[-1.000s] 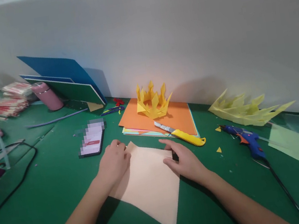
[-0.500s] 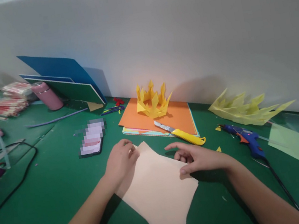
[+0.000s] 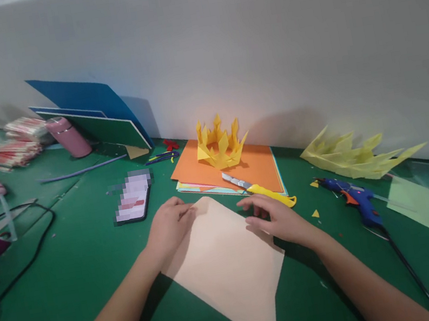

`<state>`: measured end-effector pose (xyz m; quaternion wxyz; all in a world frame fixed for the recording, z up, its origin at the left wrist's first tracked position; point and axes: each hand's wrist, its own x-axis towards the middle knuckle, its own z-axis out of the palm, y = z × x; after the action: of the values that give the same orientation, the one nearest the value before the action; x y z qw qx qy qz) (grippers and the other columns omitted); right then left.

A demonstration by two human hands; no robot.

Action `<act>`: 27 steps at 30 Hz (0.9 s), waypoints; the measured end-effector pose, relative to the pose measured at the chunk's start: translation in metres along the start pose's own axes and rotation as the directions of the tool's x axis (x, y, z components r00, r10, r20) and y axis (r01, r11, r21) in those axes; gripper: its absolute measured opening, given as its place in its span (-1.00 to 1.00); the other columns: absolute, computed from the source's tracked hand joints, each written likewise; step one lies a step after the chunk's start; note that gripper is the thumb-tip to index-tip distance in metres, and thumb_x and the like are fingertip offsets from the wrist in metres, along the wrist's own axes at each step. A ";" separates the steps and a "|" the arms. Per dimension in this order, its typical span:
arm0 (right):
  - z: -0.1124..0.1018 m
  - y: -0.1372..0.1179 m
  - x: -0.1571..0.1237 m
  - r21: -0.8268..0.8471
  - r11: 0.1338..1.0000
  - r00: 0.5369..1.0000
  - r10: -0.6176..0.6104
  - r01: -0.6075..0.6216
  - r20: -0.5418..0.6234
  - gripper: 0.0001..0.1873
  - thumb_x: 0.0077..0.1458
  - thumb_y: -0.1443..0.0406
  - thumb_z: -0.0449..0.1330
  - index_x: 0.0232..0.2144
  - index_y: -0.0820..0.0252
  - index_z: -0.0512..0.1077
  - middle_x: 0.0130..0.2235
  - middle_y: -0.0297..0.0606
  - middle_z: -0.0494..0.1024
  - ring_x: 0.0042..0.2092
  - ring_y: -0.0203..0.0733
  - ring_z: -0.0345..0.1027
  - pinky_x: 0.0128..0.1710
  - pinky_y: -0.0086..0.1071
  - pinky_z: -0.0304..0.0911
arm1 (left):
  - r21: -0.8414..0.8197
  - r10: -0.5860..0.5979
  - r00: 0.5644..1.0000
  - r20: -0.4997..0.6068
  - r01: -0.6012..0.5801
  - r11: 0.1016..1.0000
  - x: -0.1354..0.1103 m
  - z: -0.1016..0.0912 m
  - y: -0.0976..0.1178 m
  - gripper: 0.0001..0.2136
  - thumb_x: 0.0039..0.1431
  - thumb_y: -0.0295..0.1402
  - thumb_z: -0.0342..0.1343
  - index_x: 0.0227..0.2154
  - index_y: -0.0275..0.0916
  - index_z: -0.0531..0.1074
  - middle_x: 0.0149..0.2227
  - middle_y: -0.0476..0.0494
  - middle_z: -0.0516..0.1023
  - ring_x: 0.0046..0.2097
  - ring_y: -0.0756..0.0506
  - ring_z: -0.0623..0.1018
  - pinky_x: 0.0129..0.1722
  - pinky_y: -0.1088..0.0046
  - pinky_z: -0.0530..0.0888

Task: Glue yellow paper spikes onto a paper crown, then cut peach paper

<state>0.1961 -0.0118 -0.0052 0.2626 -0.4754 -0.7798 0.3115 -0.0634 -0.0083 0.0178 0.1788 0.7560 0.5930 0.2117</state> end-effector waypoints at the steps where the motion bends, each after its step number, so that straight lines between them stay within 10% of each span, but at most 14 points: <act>1: 0.001 0.002 0.000 0.032 0.999 1.000 -0.025 0.025 0.000 -0.69 0.08 0.30 0.05 -0.10 0.11 0.40 -0.18 -0.21 0.49 -0.18 -0.16 0.35 -0.19 -0.24 0.29 | -0.020 0.000 1.000 -0.030 0.000 1.000 0.000 -0.001 0.000 -0.68 0.17 -0.25 -0.14 -0.36 -0.17 0.54 -0.36 -0.07 0.44 -0.27 -0.08 0.46 -0.27 0.42 0.34; 10: 0.002 0.015 0.002 0.214 0.976 0.987 0.004 0.031 -0.160 -0.63 0.15 0.24 -0.01 0.00 0.02 0.34 0.03 -0.20 0.42 -0.07 -0.15 0.32 -0.01 -0.15 0.23 | -0.216 -0.156 0.979 -0.132 0.125 0.968 0.005 0.001 -0.002 -0.70 0.14 -0.16 -0.17 -0.63 -0.16 0.05 -0.60 0.07 0.18 -0.48 -0.03 0.27 -0.48 0.48 0.19; 19: 0.002 0.016 0.003 0.652 0.751 0.971 0.220 -0.108 -0.093 -0.35 0.06 -0.06 0.07 0.13 0.01 0.04 -0.31 -0.30 0.46 -0.40 -0.23 0.37 -0.43 -0.38 0.32 | -0.459 -0.283 0.952 -0.120 0.199 0.866 0.010 0.001 -0.009 -0.74 0.04 -0.14 -0.07 -0.58 -0.20 0.27 -0.54 0.03 0.35 -0.41 -0.06 0.37 -0.39 0.47 0.30; 27: 0.011 0.003 0.003 0.583 0.810 0.983 0.156 -0.069 -0.100 -0.39 0.22 -0.03 -0.41 0.06 0.09 0.17 -0.12 -0.08 0.50 -0.11 -0.02 0.41 -0.26 -0.15 0.37 | -0.835 -0.273 0.947 0.167 0.283 0.472 -0.002 0.019 0.013 -0.65 -0.02 -0.07 0.12 -0.31 -0.27 0.43 -0.37 -0.12 0.56 -0.33 -0.12 0.52 -0.30 0.37 0.42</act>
<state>0.1887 -0.0107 -0.0143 0.4304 -0.4401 -0.5983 0.5130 -0.0433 -0.0131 0.0084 0.5593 0.4665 0.5272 0.4377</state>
